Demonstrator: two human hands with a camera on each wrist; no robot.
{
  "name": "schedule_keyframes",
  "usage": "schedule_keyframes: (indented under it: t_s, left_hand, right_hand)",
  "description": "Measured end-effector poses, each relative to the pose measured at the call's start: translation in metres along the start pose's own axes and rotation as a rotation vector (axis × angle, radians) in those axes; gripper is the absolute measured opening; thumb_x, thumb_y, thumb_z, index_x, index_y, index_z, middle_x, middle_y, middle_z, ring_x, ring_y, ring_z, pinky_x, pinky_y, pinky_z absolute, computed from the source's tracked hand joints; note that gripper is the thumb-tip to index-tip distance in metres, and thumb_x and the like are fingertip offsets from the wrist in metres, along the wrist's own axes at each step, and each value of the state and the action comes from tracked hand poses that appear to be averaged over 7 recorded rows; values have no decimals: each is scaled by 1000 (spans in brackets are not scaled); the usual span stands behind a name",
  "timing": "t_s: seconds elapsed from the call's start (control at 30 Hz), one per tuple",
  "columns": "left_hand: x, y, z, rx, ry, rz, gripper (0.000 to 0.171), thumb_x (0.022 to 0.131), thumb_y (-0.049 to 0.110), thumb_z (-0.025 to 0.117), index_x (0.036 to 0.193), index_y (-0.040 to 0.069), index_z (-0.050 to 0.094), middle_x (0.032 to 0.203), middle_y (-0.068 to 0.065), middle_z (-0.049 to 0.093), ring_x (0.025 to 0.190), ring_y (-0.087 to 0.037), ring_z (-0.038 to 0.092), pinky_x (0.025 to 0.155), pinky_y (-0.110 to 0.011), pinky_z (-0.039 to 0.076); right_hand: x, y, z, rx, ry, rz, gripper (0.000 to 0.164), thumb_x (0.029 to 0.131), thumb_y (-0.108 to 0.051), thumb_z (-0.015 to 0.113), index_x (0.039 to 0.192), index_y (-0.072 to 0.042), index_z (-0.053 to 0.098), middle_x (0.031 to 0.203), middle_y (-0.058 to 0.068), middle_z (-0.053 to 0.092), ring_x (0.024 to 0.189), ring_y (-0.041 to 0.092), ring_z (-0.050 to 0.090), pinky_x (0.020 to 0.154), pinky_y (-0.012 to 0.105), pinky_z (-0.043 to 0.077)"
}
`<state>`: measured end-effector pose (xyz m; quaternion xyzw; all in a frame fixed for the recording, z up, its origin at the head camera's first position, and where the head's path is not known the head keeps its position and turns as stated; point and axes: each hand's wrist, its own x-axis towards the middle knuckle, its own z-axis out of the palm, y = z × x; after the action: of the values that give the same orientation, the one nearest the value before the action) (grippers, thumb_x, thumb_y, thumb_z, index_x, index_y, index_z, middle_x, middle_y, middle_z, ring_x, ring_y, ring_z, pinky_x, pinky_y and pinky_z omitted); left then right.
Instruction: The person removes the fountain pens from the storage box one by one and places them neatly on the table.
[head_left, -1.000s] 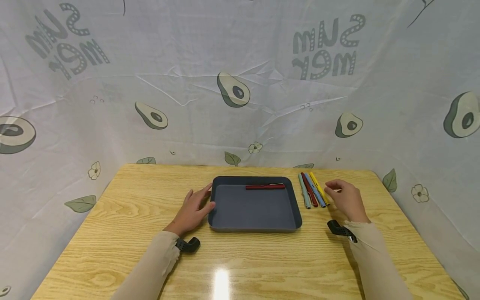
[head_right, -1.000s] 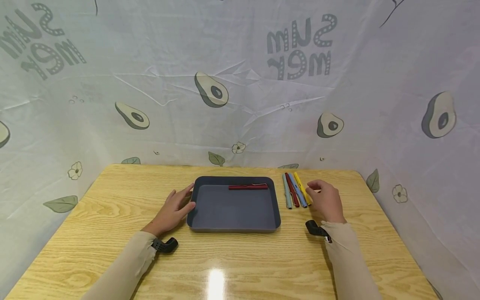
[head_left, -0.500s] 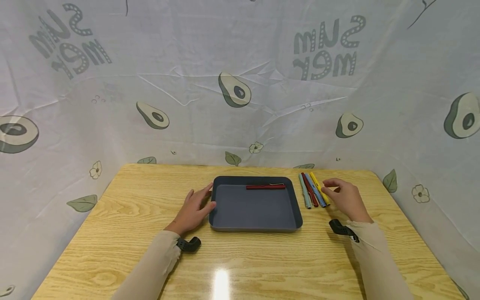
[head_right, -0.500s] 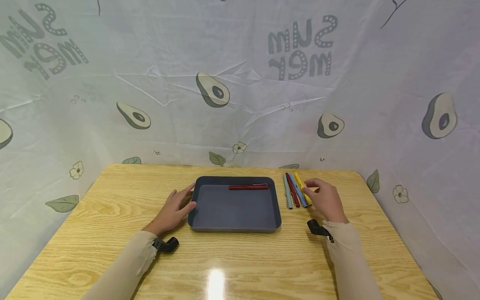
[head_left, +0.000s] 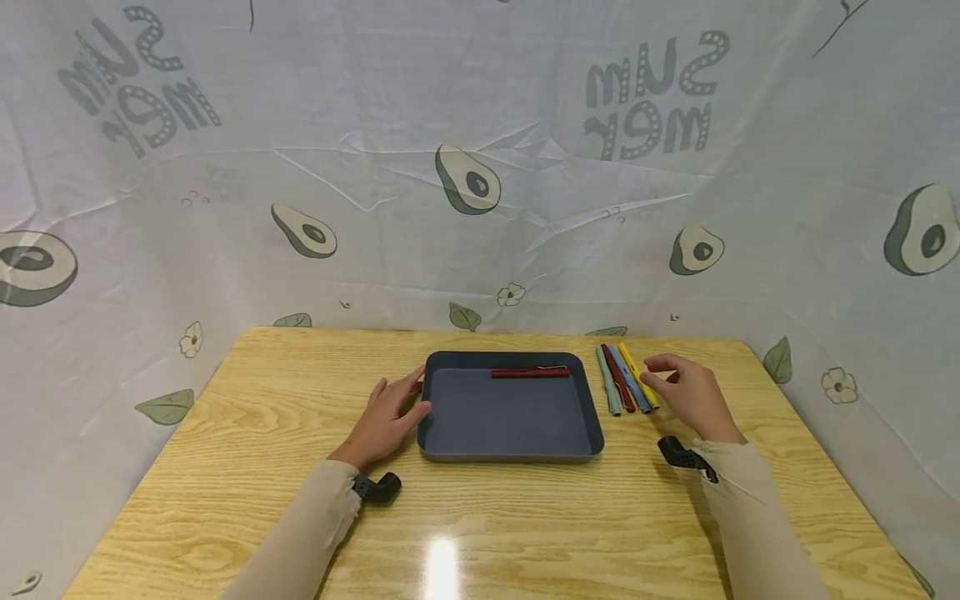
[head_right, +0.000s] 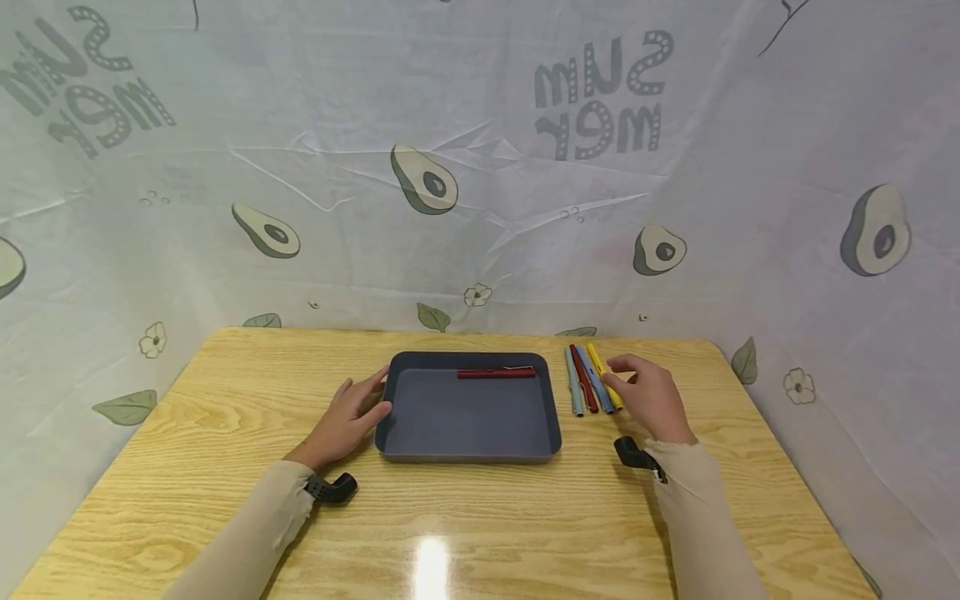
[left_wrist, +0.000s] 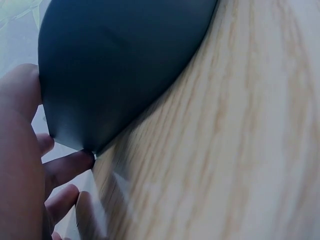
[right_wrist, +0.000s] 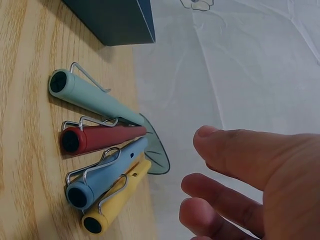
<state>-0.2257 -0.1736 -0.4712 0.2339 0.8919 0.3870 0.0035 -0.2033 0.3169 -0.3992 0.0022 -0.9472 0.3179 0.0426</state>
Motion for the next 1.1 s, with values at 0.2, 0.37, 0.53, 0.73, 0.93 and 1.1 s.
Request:
schedule_keyframes:
  t_s: [0.2, 0.37, 0.53, 0.73, 0.93, 1.1]
  left_hand:
    - [1, 0, -2, 0, -2, -6, 70, 107, 42, 56, 165, 15, 29, 155, -11, 52, 144, -30, 48, 126, -60, 2]
    - [3, 1, -2, -2, -8, -18, 70, 107, 44, 56, 165, 16, 28, 156, -10, 50, 145, -29, 47, 126, -59, 2]
    - [3, -2, 0, 6, -7, -21, 71, 107, 44, 55, 165, 15, 28, 156, -10, 50, 145, -29, 46, 126, -60, 2]
    - [11, -6, -1, -2, -13, -11, 70, 107, 43, 55, 165, 14, 28, 157, -10, 49, 146, -28, 46, 126, -58, 2]
    - [18, -12, -3, 9, -20, 2, 70, 108, 44, 54, 165, 13, 28, 157, -10, 50, 146, -27, 46, 126, -59, 3]
    - [22, -17, -5, 1, -30, 5, 71, 108, 44, 54, 165, 13, 27, 157, -10, 49, 146, -28, 46, 126, -59, 2]
  right_hand:
    - [2, 0, -3, -10, 12, -22, 42, 105, -30, 65, 133, 0, 66, 127, 24, 68, 103, 40, 65, 77, 50, 57]
    - [6, 3, -5, -22, 15, -38, 42, 105, -34, 63, 133, -2, 67, 127, 23, 68, 102, 38, 65, 76, 46, 56]
    - [11, -2, -1, 1, -32, -55, 44, 105, -34, 64, 133, -1, 66, 128, 23, 67, 99, 35, 64, 74, 43, 55]
    - [13, -13, 6, 10, -98, -57, 41, 104, -28, 66, 135, 0, 65, 128, 22, 67, 92, 29, 64, 67, 37, 52]
    - [17, -28, 11, -20, -110, -99, 36, 102, -25, 69, 129, -1, 69, 114, 16, 72, 76, 20, 62, 60, 34, 49]
    - [25, -42, 17, -61, -137, -126, 32, 100, -22, 71, 124, -2, 72, 92, 12, 71, 63, 18, 55, 54, 33, 44]
